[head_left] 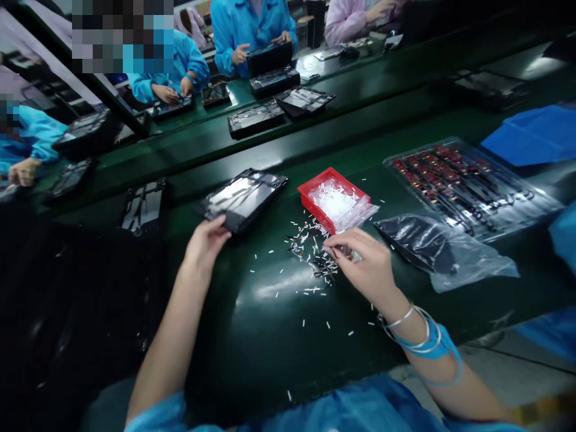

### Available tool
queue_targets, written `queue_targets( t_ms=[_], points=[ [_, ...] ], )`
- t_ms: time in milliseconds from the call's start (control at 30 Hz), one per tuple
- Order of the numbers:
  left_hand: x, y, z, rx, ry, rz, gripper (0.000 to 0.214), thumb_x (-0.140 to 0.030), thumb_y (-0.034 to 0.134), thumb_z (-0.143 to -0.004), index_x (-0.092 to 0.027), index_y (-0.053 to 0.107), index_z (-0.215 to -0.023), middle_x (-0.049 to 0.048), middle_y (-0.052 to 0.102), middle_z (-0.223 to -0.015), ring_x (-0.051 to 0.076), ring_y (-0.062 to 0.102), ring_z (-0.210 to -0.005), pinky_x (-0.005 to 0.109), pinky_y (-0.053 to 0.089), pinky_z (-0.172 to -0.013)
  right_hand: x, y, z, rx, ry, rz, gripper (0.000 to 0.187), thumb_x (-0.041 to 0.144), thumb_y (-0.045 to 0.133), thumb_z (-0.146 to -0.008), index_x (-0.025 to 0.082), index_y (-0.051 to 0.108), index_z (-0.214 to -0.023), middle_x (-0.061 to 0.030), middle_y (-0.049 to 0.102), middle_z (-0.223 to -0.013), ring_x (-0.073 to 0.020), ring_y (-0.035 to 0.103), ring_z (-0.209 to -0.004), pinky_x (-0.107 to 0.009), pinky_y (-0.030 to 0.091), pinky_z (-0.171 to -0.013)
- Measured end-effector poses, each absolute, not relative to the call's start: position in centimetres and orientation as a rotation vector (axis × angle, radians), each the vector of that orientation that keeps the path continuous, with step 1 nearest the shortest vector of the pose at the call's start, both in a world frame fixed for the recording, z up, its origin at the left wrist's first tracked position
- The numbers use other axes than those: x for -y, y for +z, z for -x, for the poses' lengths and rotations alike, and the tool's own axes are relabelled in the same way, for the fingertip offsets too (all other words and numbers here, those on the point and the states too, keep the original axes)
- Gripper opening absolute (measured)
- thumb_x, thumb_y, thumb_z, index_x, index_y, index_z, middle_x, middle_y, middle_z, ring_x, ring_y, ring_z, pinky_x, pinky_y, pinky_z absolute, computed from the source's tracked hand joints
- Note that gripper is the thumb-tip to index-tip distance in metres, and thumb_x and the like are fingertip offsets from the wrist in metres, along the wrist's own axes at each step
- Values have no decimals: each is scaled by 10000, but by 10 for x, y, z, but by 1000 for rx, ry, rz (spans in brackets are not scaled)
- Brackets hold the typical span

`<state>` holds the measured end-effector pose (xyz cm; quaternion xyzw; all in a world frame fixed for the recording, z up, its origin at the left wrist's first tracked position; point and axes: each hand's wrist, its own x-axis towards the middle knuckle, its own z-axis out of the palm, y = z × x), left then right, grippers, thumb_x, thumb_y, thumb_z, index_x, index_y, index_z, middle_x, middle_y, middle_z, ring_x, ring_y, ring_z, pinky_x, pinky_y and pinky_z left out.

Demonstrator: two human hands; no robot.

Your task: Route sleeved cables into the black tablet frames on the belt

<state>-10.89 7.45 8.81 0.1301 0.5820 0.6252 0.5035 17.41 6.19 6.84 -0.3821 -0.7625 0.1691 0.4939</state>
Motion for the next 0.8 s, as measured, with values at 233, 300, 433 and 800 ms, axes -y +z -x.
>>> queue_targets(
  t_ms=[233, 300, 433, 800],
  points=[
    [127, 57, 39, -1441, 1500, -82, 279, -200, 850, -587, -154, 636, -761, 2, 683, -786, 146, 658, -708, 219, 559, -554, -48, 72, -155, 1629, 1023, 1083, 85, 266, 738, -685, 202, 681, -686, -12, 688, -695, -143, 622, -646, -283, 504, -589],
    [158, 49, 24, -1316, 1379, -13, 251, -235, 829, -644, -173, 660, -818, 37, 707, -926, 203, 678, -897, 245, 572, -609, -35, 74, -136, 1614, 1253, 1030, 144, 272, 769, -647, 190, 682, -729, -17, 692, -720, -138, 625, -654, -266, 496, -569],
    [192, 43, 17, -873, 1037, -23, 308, -318, 785, -709, -173, 697, -967, 120, 667, -1181, 287, 572, -1192, 302, 549, -793, -11, 72, -87, 1704, 1698, 925, 266, 234, 768, -631, 172, 672, -871, 12, 657, -665, -102, 584, -569, -243, 462, -518],
    [178, 36, 110, -1786, 1123, -1772, 224, -153, 520, -886, -186, 616, -1086, 107, 658, -1115, 226, 617, -1028, 370, 494, -876, 1, 40, -28, 1920, 1702, 1082, 224, 142, 698, -637, 177, 582, -825, 52, 606, -586, -96, 560, -561, -244, 426, -553]
  ],
)
